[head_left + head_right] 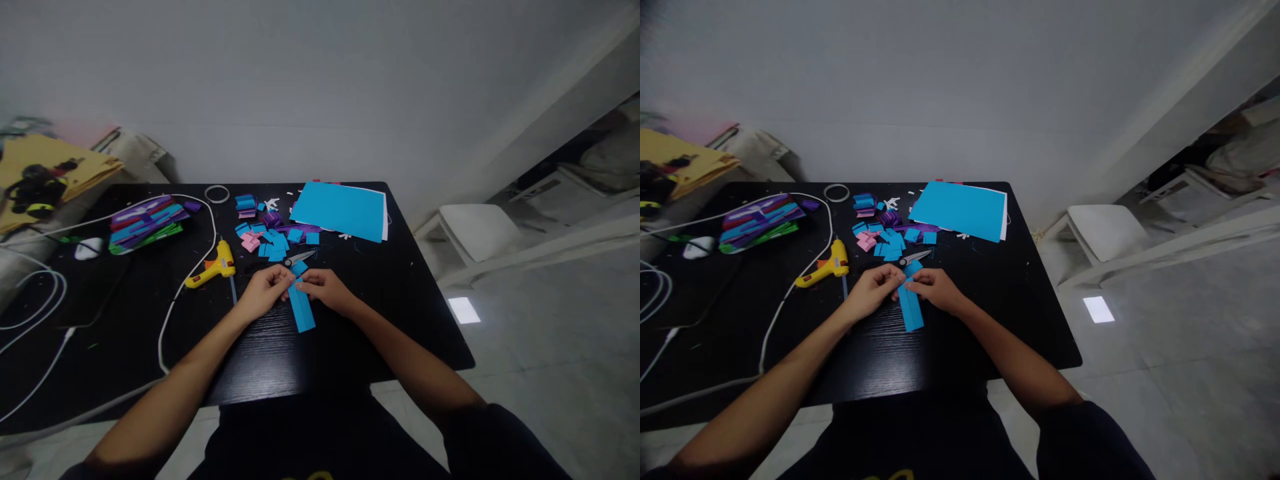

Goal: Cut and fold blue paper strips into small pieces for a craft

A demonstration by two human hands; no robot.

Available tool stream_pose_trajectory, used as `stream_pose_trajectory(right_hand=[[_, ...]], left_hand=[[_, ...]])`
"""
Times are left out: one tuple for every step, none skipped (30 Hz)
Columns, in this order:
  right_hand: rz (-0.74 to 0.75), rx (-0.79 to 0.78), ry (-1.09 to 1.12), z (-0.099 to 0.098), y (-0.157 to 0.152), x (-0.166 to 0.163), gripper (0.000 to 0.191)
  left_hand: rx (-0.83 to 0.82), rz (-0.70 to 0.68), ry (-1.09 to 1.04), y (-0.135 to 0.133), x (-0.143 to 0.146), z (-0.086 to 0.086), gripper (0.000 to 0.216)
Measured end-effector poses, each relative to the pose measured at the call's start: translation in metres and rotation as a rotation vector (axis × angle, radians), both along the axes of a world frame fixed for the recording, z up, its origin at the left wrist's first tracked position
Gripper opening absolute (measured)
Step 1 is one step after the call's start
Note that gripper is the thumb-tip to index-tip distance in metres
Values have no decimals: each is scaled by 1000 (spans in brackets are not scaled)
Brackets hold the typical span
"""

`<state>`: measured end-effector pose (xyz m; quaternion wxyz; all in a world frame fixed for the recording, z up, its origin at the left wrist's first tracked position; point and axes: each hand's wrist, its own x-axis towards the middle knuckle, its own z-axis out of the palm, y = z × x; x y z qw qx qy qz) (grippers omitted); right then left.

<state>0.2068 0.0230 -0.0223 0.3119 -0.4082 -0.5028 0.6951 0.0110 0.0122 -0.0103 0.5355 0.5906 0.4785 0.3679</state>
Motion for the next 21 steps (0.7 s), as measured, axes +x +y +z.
stream_pose_trajectory(right_hand=[[-17, 19, -5, -1, 0, 0, 33], [-29, 37, -11, -2, 1, 0, 33], [-36, 51, -14, -3, 1, 0, 32], [-38, 61, -14, -4, 1, 0, 31], [-40, 67, -11, -4, 1, 0, 31], [-41, 72, -8, -4, 1, 0, 30], [-42, 78, -5, -4, 1, 0, 30], [-42, 85, -6, -5, 1, 0, 29], [-44, 98, -13, -5, 1, 0, 29], [-46, 114, -23, -5, 1, 1, 28], [-46, 131, -36, -6, 1, 1, 27], [-44, 150, -52, -6, 1, 1, 26], [-42, 168, -68, -6, 1, 1, 25], [-39, 185, -81, -7, 1, 1, 24], [-36, 199, -92, -7, 0, 1, 23], [-34, 210, -100, -7, 0, 1, 23], [-34, 218, -105, -8, 0, 1, 22], [-33, 223, -106, -8, -1, 1, 22], [-32, 227, -106, -8, -1, 0, 22], [-30, 231, -106, -7, -1, 0, 23], [-30, 232, -106, -7, -2, 0, 23]], left_hand=[[-6, -5, 0, -1, 1, 0, 31], [-10, -11, -1, -2, 2, -1, 30], [-12, -18, -2, -2, 2, 0, 29], [-13, -25, -1, -2, 2, 1, 28], [-14, -33, -1, -2, 2, 2, 26], [-17, -41, 0, -1, 1, 3, 24], [-21, -48, 2, -1, 0, 4, 23], [-27, -53, 3, -1, -1, 4, 22], [-34, -57, 3, -1, -1, 5, 21], [-39, -59, 3, 0, -1, 5, 20], [-43, -62, 5, 0, -1, 5, 20], [-46, -64, 8, 0, -1, 5, 19], [-48, -65, 12, 0, -1, 5, 18], [-49, -67, 16, -1, -1, 5, 17], [-49, -70, 21, -1, -1, 5, 17], [-48, -73, 25, -1, -1, 5, 16], [-46, -75, 28, -1, 0, 5, 15], [-43, -75, 30, -1, 0, 5, 14], [-39, -75, 30, -1, 0, 5, 14], [-36, -73, 29, -1, -1, 5, 13], [-33, -70, 28, -1, -1, 5, 12]])
